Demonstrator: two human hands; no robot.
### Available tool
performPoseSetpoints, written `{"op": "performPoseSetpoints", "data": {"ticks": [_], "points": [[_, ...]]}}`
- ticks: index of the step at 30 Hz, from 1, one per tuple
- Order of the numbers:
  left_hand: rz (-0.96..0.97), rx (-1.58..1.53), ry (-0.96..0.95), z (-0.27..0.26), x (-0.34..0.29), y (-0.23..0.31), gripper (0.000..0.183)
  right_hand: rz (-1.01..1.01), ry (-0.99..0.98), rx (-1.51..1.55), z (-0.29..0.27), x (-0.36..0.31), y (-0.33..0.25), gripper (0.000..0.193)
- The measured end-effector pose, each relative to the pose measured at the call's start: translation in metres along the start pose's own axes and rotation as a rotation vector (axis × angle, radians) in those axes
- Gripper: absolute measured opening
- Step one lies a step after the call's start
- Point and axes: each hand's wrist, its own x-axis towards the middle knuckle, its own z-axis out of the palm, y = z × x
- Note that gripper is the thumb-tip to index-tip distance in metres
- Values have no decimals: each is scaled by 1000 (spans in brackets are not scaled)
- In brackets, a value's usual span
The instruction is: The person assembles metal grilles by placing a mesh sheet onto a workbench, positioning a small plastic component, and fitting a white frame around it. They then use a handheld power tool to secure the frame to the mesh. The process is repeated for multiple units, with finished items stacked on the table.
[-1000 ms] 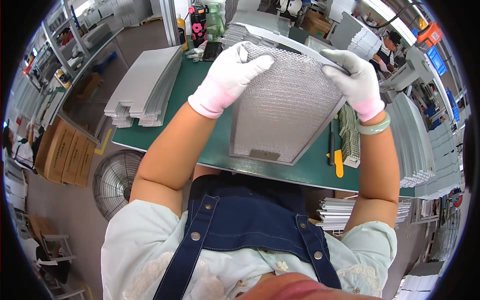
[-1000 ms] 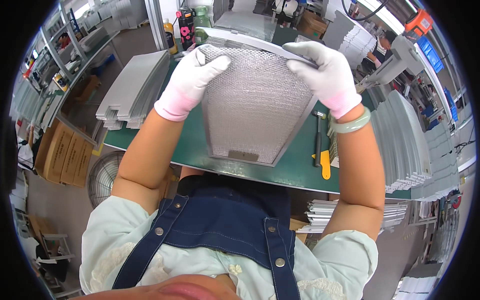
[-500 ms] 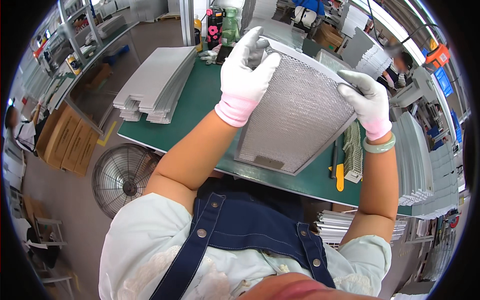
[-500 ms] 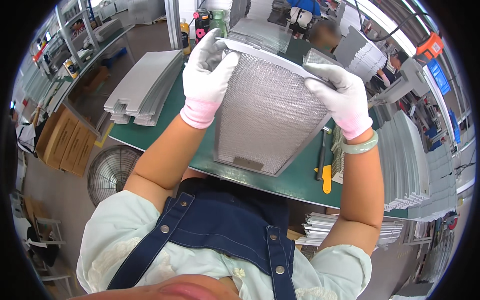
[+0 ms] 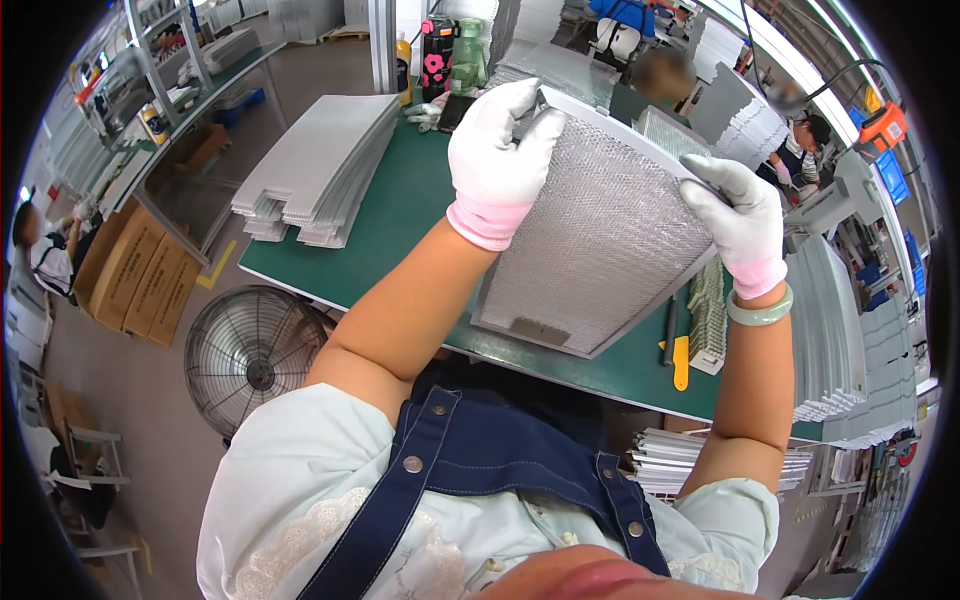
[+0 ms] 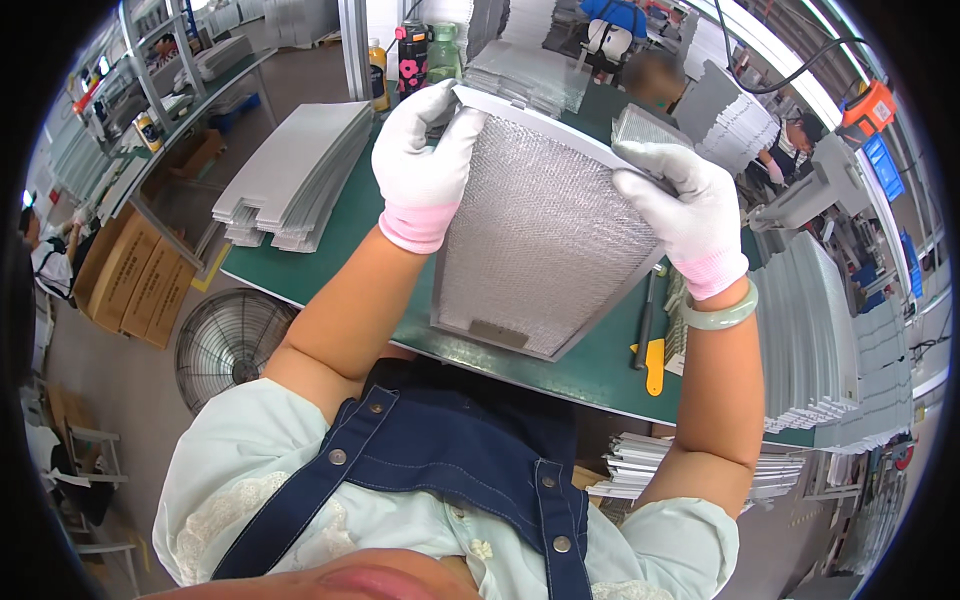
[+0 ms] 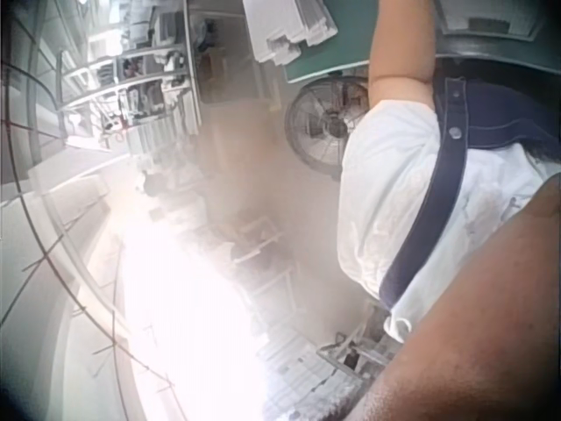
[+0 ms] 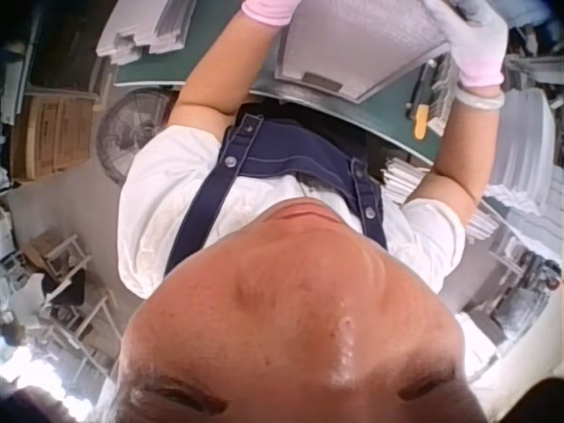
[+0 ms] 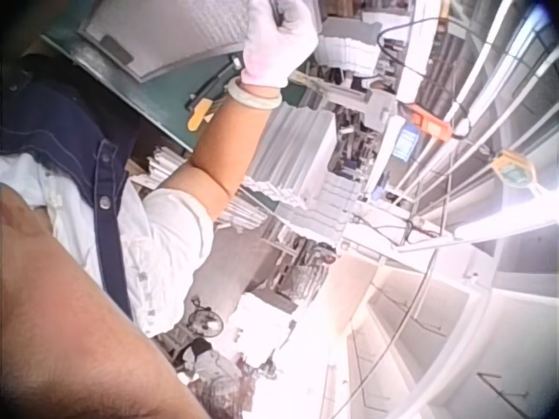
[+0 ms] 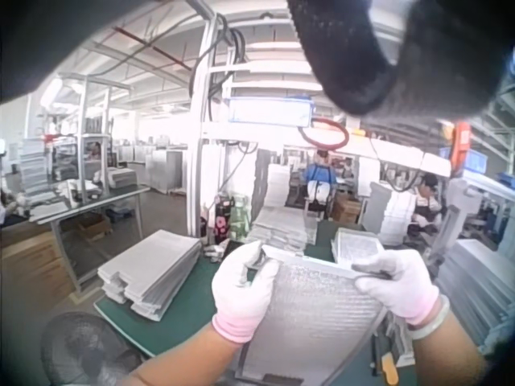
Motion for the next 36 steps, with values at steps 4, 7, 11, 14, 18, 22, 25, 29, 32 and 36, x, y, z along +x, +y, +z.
{"op": "performPoseSetpoints", "data": {"ticks": [4, 7, 11, 14, 18, 22, 25, 29, 32, 36], "points": [[-151, -122, -83, -3, 1, 9, 40, 3, 7, -30, 0, -1, -3, 27], [-271, -309, -99, -5, 6, 32, 44, 4, 2, -25, -3, -1, 1, 27], [-425, -551, -284, -17, 11, 27, 50, 0, -35, -7, -10, 1, 3, 27], [-409, -654, -279, -21, 12, 21, 52, 10, -67, 31, -12, 3, 0, 27], [-402, -650, -230, -18, 10, 27, 51, -96, -105, -154, -9, 10, -17, 27], [-356, -621, -248, -21, 8, 31, 52, -186, -134, -267, 18, 21, -34, 28], [-317, -626, -229, -20, 7, 31, 53, -252, -66, -446, 25, 18, -29, 28], [-338, -658, -229, -23, 6, 38, 52, -290, -47, -400, 22, 16, -30, 27], [-326, -663, -221, -23, 5, 42, 49, -291, -61, -370, 16, 15, -28, 28], [-316, -638, -218, -25, 3, 37, 47, -325, -24, -480, 21, 12, -38, 26]]}}
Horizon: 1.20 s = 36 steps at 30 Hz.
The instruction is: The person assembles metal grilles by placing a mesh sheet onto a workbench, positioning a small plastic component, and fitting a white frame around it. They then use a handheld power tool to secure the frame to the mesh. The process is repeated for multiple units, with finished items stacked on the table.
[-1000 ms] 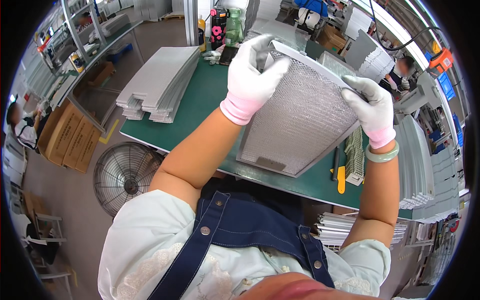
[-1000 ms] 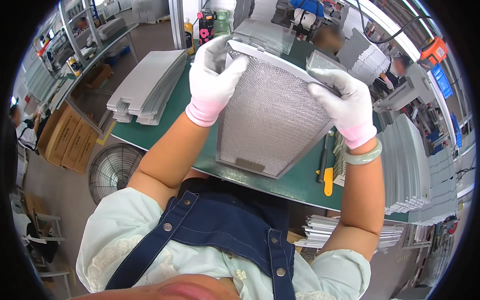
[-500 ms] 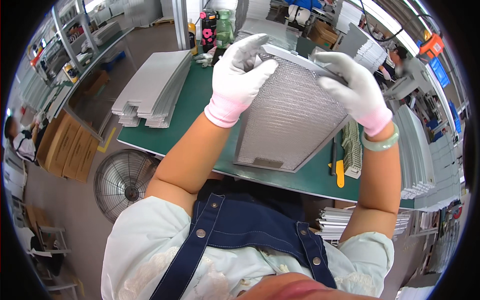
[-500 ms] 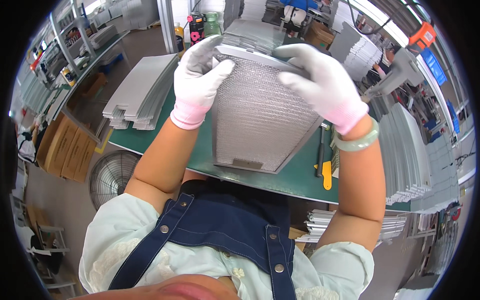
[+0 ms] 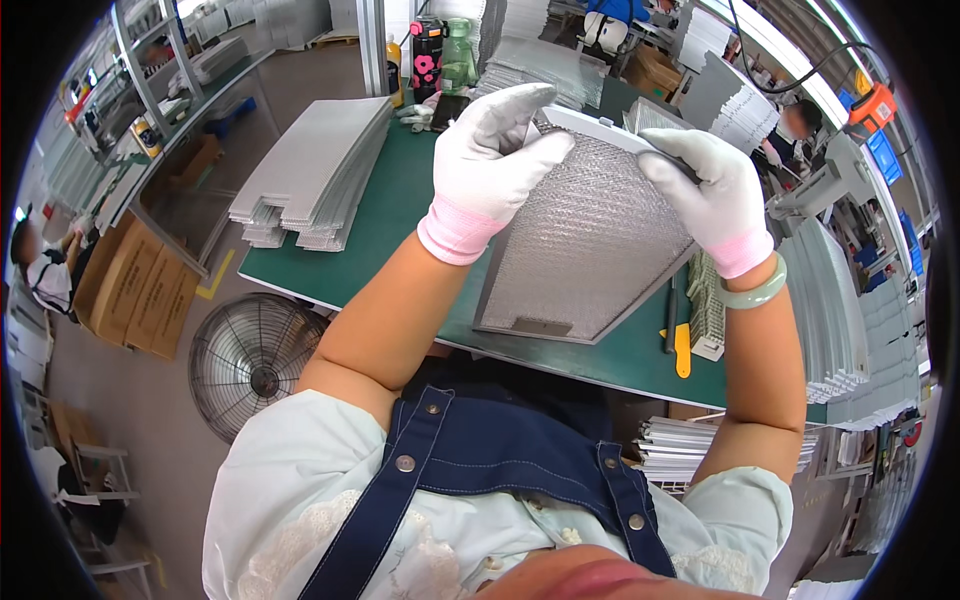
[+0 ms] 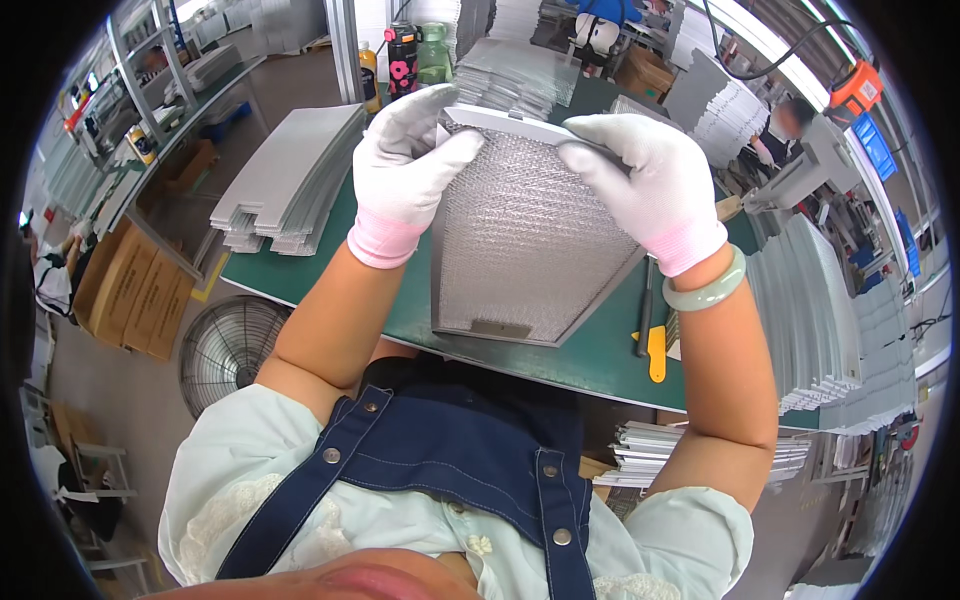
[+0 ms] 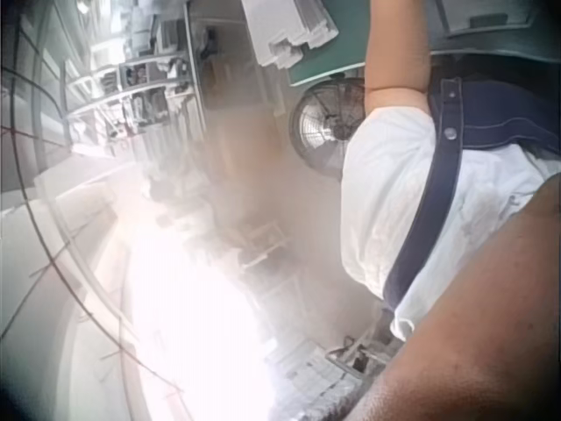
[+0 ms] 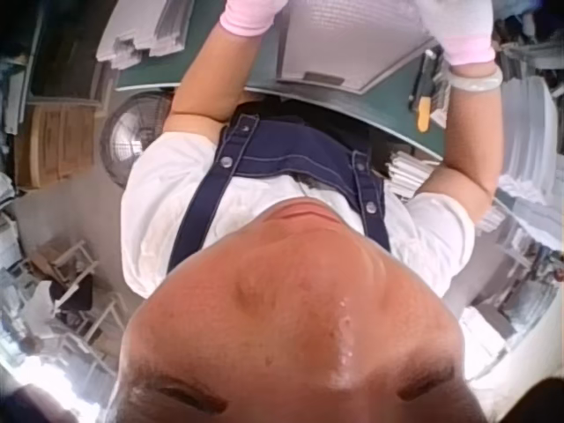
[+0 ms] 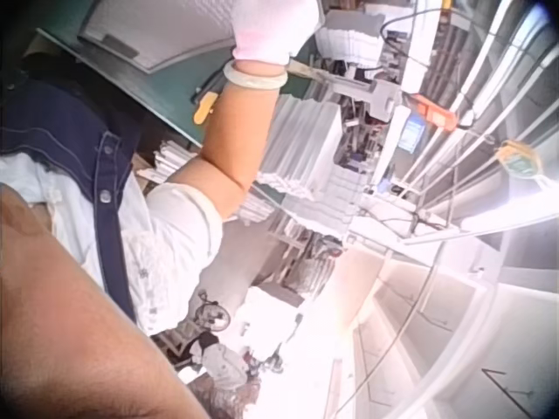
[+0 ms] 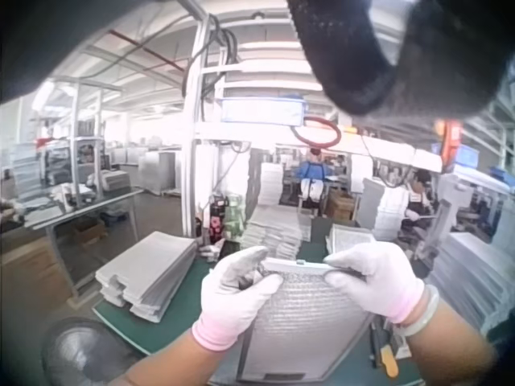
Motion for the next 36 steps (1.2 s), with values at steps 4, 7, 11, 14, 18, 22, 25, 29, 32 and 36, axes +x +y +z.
{"op": "performPoseSetpoints", "data": {"ticks": [4, 7, 11, 14, 18, 22, 25, 29, 32, 36], "points": [[-32, 34, 26, 4, -1, 8, 45, -216, 89, -87, 5, 11, -11, 27], [-29, 11, 6, 9, -4, 16, 42, -202, 107, 46, 23, 12, -11, 28], [-32, 72, 11, 10, -4, 13, 41, -365, 186, -331, 29, 7, -10, 29], [-42, 80, 19, 11, -5, 12, 42, -423, 207, -309, 29, 9, -5, 33], [13, 89, 12, 11, -7, 12, 39, -434, 249, -357, 33, 6, -9, 35], [32, 99, -10, 12, -8, 14, 44, -384, 269, -251, 32, 4, -6, 35], [11, 69, 12, 13, -8, 13, 47, -371, 251, -225, 27, 6, -9, 32], [35, 75, -25, 10, -8, 13, 46, -364, 246, -190, 24, 4, -9, 29], [-36, 36, -19, 10, -8, 17, 45, -354, 259, -221, 24, 3, -13, 28], [-12, 151, 5, 7, -8, 17, 44, -311, 208, -211, 23, 3, -17, 29]]}}
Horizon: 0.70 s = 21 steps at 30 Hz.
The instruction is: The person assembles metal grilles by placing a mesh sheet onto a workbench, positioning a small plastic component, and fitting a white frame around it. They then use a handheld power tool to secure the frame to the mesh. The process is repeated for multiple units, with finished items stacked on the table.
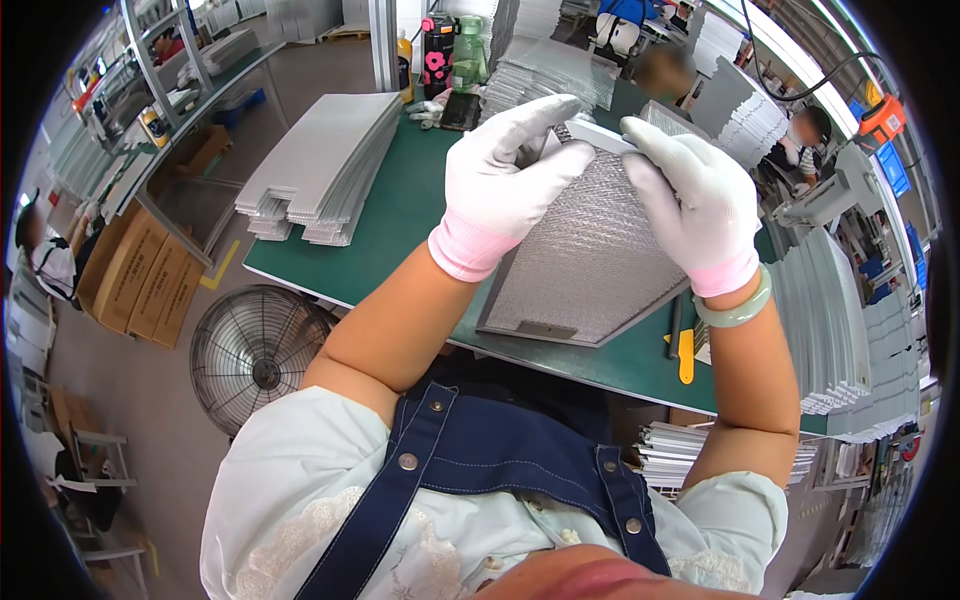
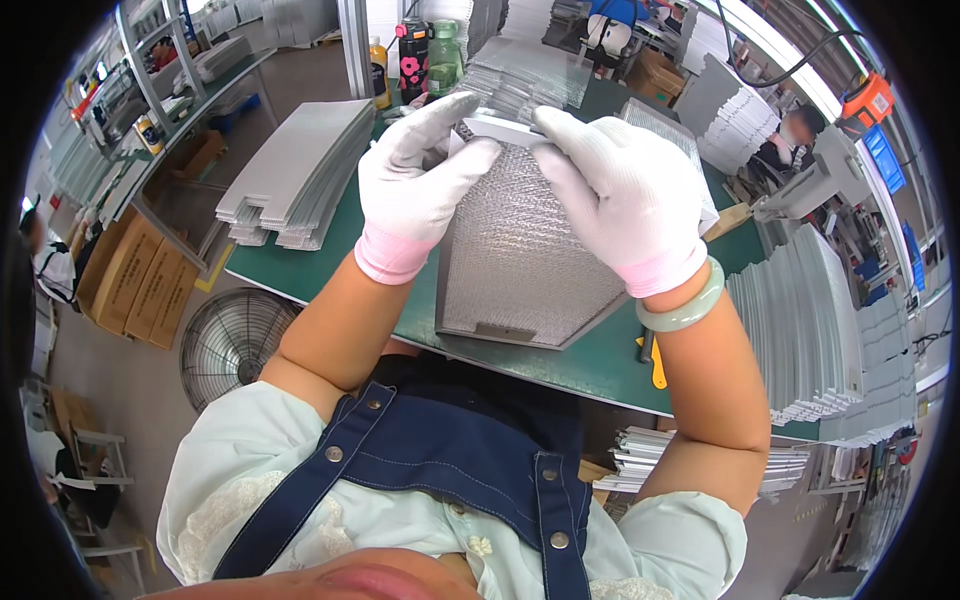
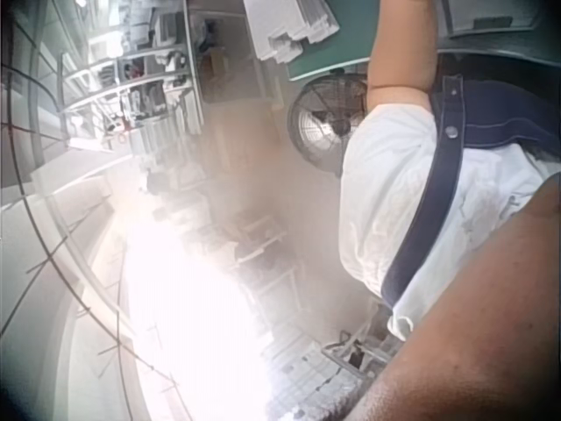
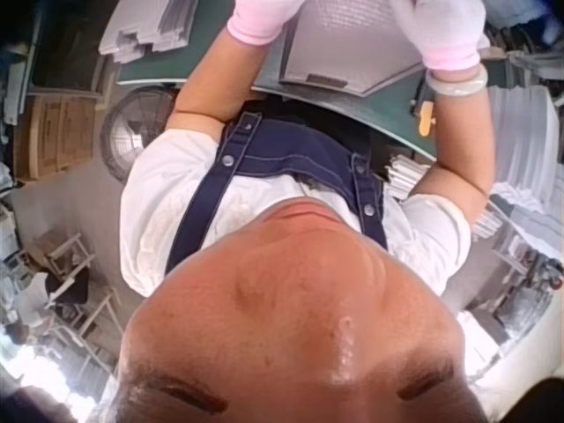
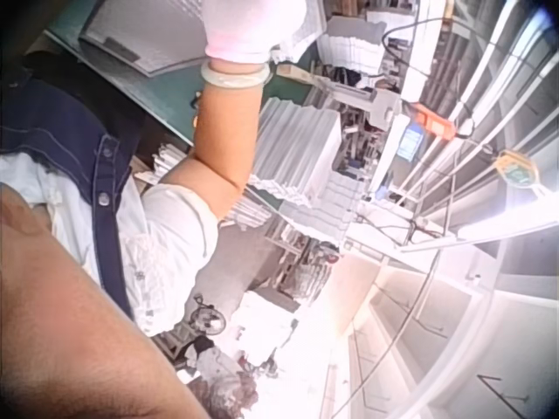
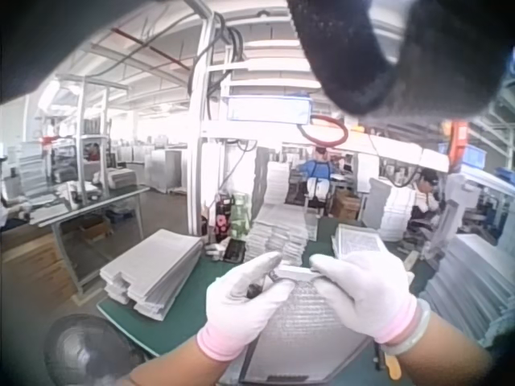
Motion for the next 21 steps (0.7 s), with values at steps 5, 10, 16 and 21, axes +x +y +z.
{"op": "performPoseSetpoints", "data": {"ticks": [5, 10, 16, 21], "points": [[1, 48, 1, -1, -1, 2, 40, -58, -24, 19, 5, 3, 4, 30], [84, 125, 15, -7, -2, -12, 44, -129, -19, -143, 15, 0, -1, 36], [407, 688, -92, -15, -1, -5, 52, -110, 0, -184, 21, -4, -6, 37], [187, 625, 47, -2, -46, -17, 54, -72, 42, -66, 14, -6, -11, 32]]}}
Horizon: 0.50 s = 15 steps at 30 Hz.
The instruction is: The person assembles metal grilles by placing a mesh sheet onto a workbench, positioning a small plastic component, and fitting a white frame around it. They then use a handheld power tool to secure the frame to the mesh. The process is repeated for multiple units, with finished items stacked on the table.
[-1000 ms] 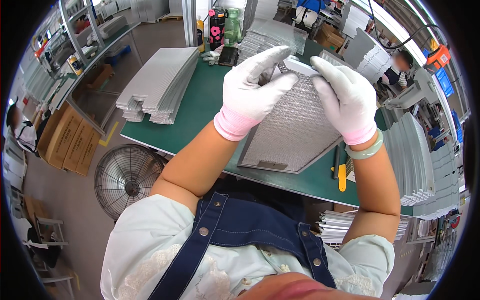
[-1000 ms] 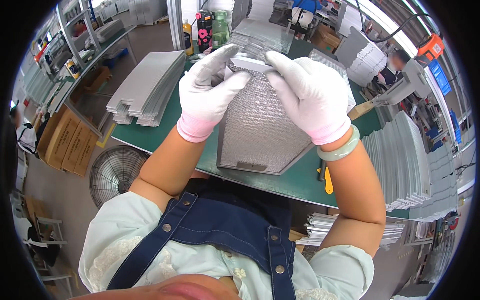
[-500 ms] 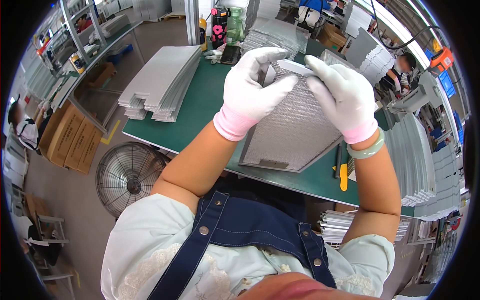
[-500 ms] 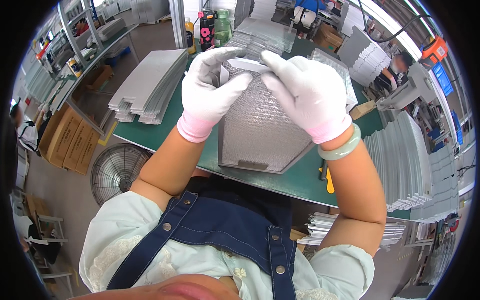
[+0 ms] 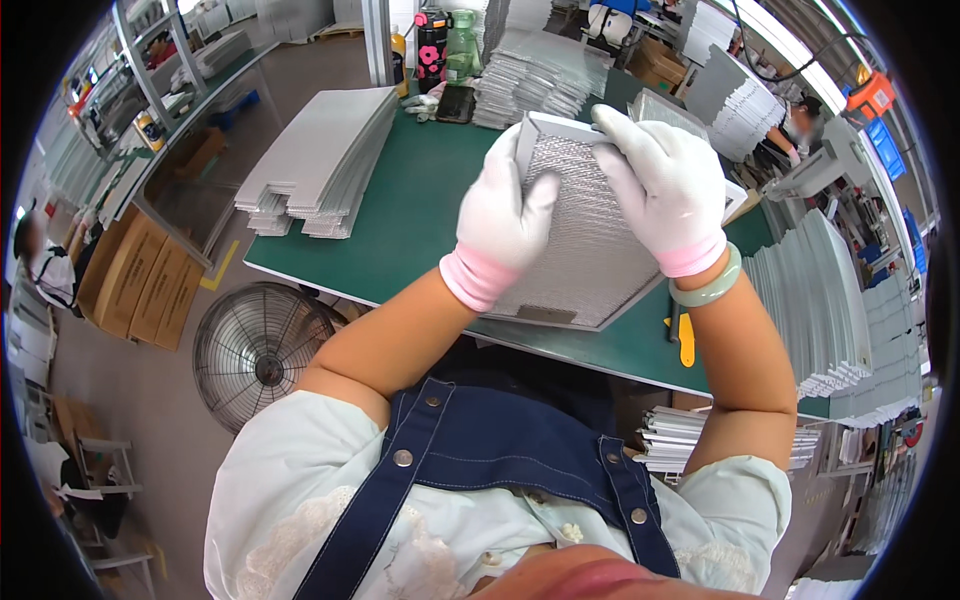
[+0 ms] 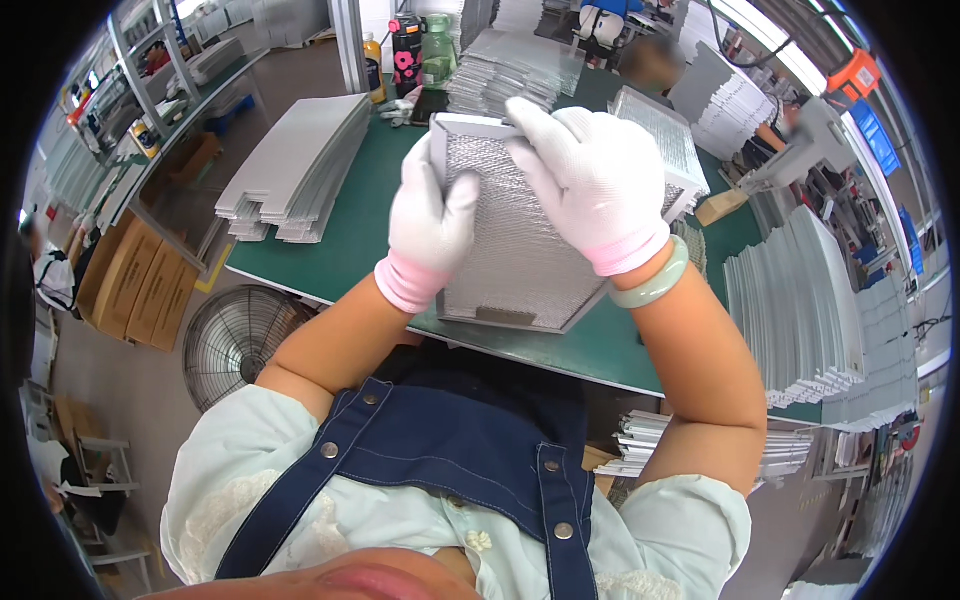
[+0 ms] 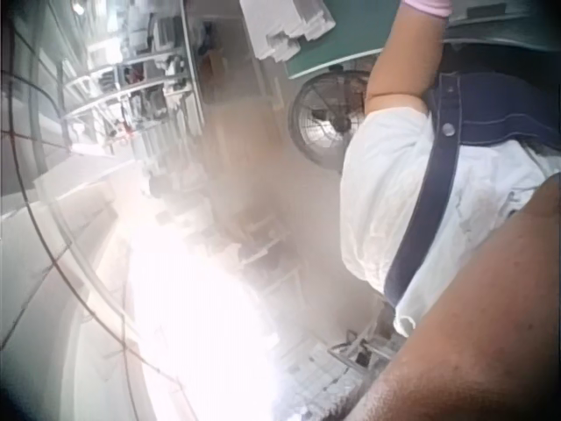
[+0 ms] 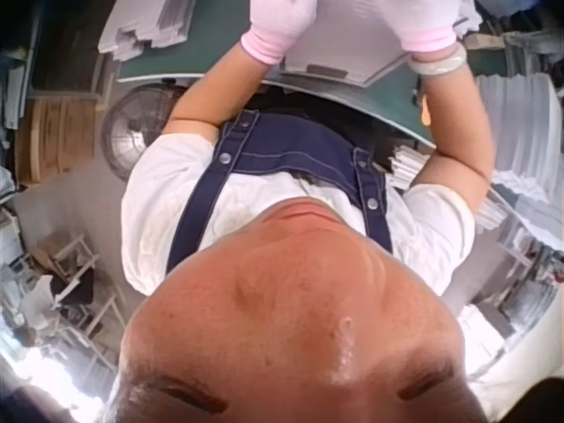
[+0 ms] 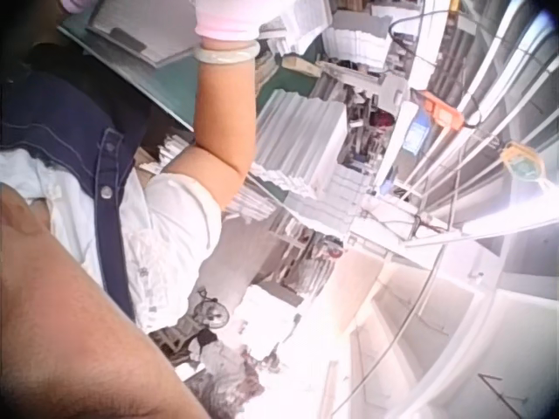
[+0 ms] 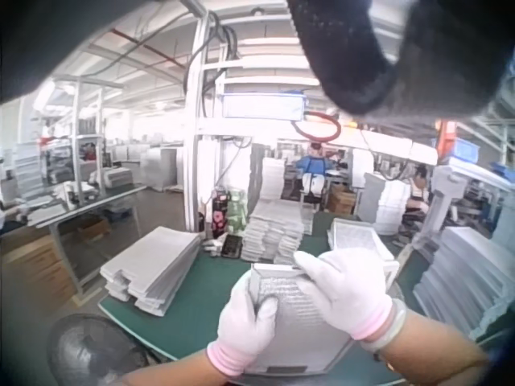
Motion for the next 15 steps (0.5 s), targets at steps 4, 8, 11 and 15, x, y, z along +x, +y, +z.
{"op": "performPoseSetpoints", "data": {"ticks": [4, 8, 11, 15], "points": [[284, 141, 6, 0, 39, 20, 40, 219, 160, 146, -20, -12, -1, 27], [556, 441, -546, 9, 97, 65, 47, 636, 401, 685, -31, -64, -12, 29], [846, 269, -679, 40, 84, 44, 43, 743, 327, 553, -14, -132, -33, 28], [573, 170, -818, 85, -30, 9, 63, 917, 141, 552, 38, -230, -63, 34]]}}
